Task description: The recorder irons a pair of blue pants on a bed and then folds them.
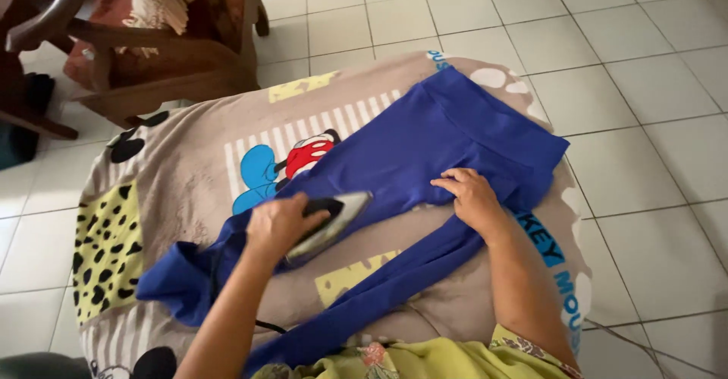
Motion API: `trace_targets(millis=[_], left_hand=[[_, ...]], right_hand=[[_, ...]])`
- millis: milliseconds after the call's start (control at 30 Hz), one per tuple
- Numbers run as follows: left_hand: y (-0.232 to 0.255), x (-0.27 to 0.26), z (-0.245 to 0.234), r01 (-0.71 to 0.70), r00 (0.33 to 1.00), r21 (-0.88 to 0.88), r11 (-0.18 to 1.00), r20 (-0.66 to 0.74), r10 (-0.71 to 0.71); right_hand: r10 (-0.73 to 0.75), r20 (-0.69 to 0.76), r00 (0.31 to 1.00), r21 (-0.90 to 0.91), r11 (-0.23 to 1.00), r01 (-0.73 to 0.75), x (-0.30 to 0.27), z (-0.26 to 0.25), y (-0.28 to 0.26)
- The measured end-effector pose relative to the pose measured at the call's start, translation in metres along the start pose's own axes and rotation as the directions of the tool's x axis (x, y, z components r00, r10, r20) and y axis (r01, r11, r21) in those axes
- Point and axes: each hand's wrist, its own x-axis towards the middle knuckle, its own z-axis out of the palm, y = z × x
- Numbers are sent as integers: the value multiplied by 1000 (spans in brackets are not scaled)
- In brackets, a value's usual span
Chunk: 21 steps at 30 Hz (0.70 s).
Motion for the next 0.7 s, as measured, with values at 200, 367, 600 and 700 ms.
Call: trace_targets(millis=[200,367,600,700], left_hand=[[-6,17,22,77,993,43,996,-93,-73],[-17,67,32,193,966,-3,981,-177,-190],[-4,70,22,180,973,-104,978,-125,-192],[18,48,15,52,995,-77,996,-86,-58]], right_hand=[[-25,-77,997,19,999,26,3,-9,-8],[14,-76,997,16,1000,-13,-2,-5,9],[151,-65,986,102,984,-144,1,-5,5],[410,-24,912,29,912,-409,13,12,7]])
